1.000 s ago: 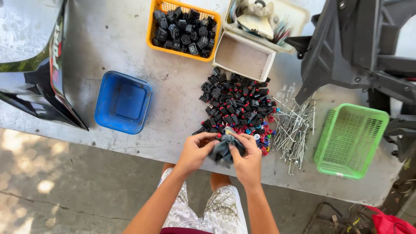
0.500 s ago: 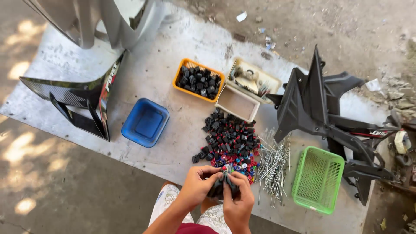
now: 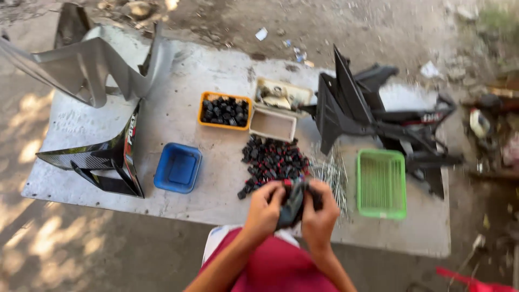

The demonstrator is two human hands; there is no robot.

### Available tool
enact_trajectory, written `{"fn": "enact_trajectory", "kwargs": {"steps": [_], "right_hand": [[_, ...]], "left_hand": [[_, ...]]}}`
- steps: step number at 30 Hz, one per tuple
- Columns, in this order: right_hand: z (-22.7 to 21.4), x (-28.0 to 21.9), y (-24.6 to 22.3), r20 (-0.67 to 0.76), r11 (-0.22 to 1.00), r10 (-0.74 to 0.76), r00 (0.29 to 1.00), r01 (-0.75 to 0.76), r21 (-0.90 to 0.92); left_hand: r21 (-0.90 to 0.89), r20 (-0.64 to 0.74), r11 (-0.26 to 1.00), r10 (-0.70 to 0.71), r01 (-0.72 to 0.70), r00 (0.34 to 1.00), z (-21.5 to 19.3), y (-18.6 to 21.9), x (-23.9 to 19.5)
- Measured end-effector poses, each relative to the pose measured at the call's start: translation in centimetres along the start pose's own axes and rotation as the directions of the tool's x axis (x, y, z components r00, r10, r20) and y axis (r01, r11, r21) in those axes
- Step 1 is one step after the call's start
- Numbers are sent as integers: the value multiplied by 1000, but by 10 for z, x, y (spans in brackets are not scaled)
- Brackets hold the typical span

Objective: The person repeatedly picks small black plastic switches from a pile on a table, wipes each one with a cloth, and places it into a yellow basket. The person handles the switches one at a time throughout the clip.

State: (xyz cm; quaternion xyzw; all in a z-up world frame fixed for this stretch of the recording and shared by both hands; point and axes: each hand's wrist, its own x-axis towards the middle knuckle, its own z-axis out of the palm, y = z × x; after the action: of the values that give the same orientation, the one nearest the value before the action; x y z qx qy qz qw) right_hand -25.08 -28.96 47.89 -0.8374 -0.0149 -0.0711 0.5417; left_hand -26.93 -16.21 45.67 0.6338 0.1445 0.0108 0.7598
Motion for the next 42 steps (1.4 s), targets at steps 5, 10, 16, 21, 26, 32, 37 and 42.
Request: {"fn": "enact_trajectory", "kwargs": {"steps": [5, 10, 16, 21, 26, 32, 37, 42], "right_hand": [[1, 15, -17, -79, 954, -7, 997, 30, 297], [-1, 18, -21, -50, 950, -166, 985, 173, 258], [4, 30, -33, -111, 960, -235, 966, 248, 130], [13, 21, -56, -57, 936, -339, 939, 343, 73], [9, 47, -41, -183, 950, -310, 933, 310, -29], [-3, 53, -62, 118, 939, -337, 934, 324, 117], [-4, 57, -39, 156, 953, -302, 941, 292, 82], [-6, 43, -56, 149, 955, -297, 943, 292, 61]], "left_hand": [[-132, 15, 990, -39, 40, 999, 14, 37, 10], [48, 14, 999, 6, -6, 1000, 11, 54, 16], [-65, 77, 989, -129, 134, 989, -2, 44, 25], [-82, -4, 992, -92, 91, 996, -7, 45, 26], [-30, -32, 999, 42, -43, 999, -9, 39, 26], [-14, 84, 998, 63, -62, 994, -14, 49, 23], [-84, 113, 996, 51, -41, 992, -19, 42, 17], [-38, 128, 996, 90, -86, 988, -21, 60, 10]]}}
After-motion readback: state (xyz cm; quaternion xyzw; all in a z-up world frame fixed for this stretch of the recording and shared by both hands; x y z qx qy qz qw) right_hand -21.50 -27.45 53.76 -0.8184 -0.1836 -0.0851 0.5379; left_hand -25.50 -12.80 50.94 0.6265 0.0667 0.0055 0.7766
